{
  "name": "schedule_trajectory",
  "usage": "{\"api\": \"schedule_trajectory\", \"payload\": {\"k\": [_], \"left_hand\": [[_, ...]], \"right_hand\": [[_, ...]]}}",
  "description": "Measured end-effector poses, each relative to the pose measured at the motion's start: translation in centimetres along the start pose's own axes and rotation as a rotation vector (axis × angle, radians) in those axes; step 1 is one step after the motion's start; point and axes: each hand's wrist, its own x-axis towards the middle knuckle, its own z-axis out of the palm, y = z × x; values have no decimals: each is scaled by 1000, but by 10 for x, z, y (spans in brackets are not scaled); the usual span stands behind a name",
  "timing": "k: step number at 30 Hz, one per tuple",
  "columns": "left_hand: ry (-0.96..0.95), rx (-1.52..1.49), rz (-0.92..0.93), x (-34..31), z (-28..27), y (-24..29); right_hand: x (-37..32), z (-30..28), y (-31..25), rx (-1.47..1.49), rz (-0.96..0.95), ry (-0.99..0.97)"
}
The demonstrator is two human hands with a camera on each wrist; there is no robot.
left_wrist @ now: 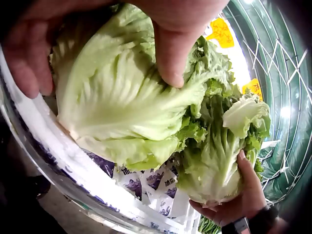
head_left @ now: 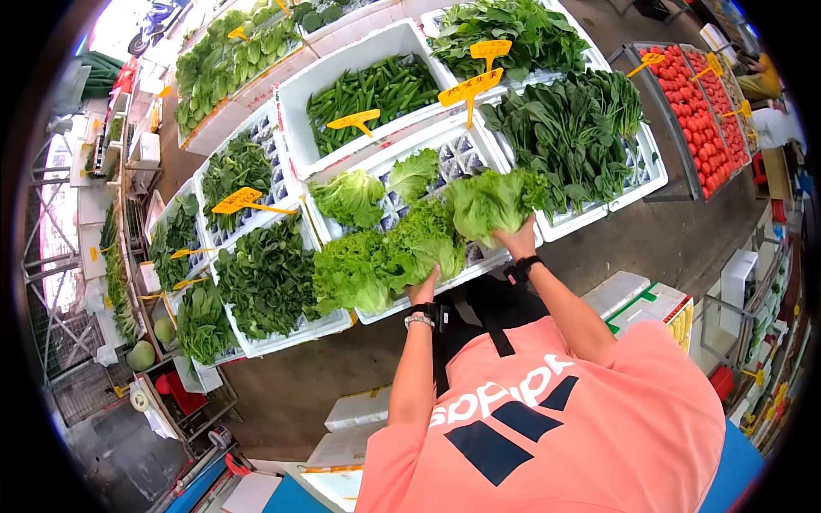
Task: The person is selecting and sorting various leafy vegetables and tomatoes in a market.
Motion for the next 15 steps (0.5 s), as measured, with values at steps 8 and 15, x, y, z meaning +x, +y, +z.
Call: {"api": "schedule_trajectory", "payload": {"k": [8, 15], "left_hand": [[-61, 38, 187, -15, -10, -3], [-116, 74, 287, -24, -39, -24]], "right_hand": [[-9, -13, 9, -350, 243, -301], [13, -68, -61, -1048, -69, -569]]}}
